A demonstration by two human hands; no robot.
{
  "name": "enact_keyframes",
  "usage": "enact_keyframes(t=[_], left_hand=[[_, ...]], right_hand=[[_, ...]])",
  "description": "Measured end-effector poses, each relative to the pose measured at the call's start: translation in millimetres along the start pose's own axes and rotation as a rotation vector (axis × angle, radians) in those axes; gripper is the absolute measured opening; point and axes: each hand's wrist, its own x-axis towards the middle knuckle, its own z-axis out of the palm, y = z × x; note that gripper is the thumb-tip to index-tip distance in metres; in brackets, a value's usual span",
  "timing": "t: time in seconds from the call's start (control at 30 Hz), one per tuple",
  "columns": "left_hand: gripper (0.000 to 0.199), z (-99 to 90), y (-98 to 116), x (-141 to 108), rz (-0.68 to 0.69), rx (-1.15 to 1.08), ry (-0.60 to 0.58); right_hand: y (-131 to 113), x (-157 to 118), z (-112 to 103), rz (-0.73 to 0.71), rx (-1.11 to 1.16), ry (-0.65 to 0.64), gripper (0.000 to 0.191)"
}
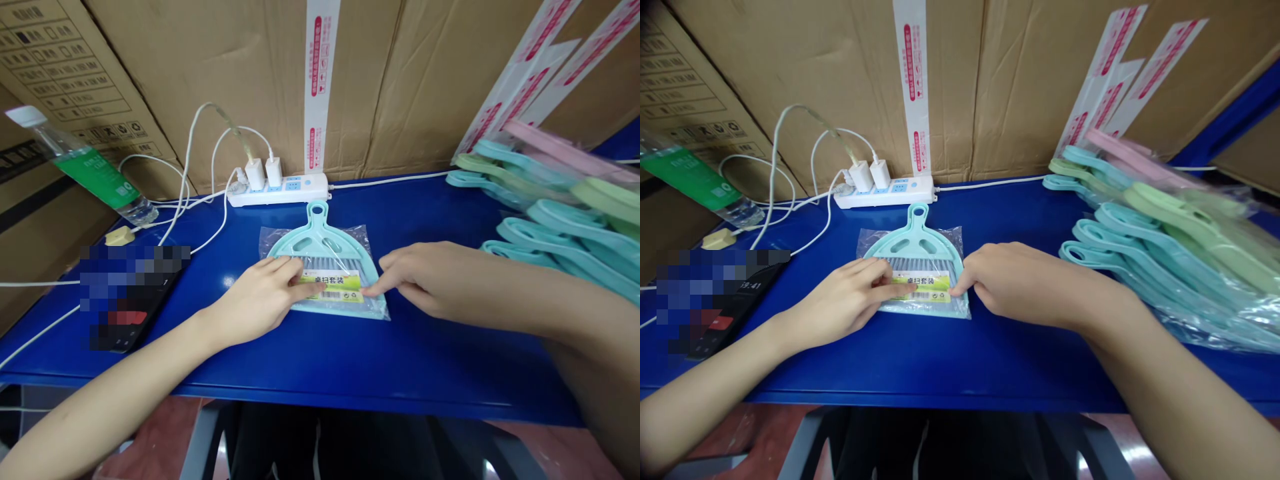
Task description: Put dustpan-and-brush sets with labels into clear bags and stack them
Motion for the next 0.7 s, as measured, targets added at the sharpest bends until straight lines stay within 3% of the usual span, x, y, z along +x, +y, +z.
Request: enact_keyframes(t=[0.4, 0.7], left_hand=[[0.041, -0.7, -0.8, 0.2, -0.002, 0.019, -0.011], [0.042, -2.9, -1.3, -0.1, 0.000, 0.000, 0.001]], right_hand=[[2.9, -0.8, 2.1, -0.072, 0.027, 0.076, 0.044], [-4.7, 5.1, -1.2, 0.002, 0.020, 0.069, 0.038]])
